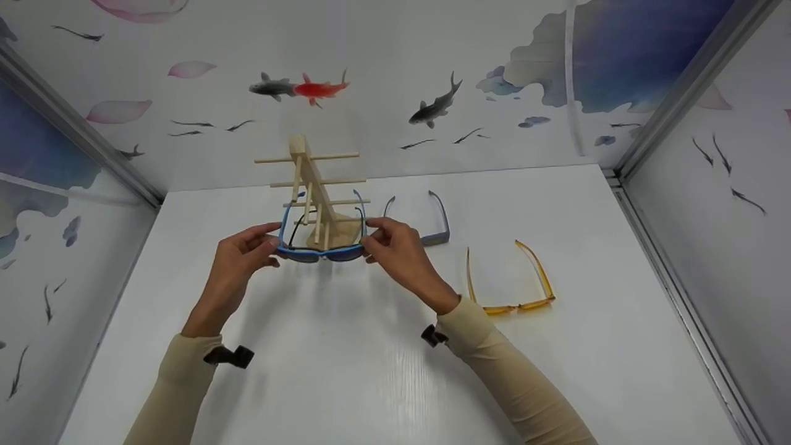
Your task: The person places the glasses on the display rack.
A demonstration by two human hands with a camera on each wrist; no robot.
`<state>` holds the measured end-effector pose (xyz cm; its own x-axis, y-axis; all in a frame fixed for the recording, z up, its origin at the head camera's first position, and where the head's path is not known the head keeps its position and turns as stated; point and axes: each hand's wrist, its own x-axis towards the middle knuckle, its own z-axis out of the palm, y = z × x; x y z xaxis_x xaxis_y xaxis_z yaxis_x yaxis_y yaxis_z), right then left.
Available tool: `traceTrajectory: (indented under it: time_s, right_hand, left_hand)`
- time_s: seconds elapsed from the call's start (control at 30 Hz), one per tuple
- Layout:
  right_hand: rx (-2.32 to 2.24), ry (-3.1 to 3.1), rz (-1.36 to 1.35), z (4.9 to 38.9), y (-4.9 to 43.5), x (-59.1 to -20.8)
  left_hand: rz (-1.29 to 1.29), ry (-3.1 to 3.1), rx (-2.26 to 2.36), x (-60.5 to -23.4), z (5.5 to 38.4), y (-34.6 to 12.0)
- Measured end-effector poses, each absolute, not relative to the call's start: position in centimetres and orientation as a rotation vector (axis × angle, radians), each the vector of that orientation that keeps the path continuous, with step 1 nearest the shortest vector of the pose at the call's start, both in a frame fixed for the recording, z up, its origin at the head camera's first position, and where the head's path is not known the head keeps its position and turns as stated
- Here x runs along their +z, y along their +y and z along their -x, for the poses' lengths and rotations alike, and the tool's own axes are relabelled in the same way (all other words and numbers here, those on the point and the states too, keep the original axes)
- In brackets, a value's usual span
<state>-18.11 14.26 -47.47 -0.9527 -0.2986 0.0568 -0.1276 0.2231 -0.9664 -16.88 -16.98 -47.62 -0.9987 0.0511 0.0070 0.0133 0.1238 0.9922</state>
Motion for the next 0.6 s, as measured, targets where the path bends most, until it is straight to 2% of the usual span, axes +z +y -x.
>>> traceTrajectory:
  time_s: [0.6]
  right_hand:
    - [-1.811, 2.314, 0.387, 20.0, 13.6, -47.2]
  left_hand:
    - [0.01, 2.334, 2.041, -48.1, 19.3, -17.3]
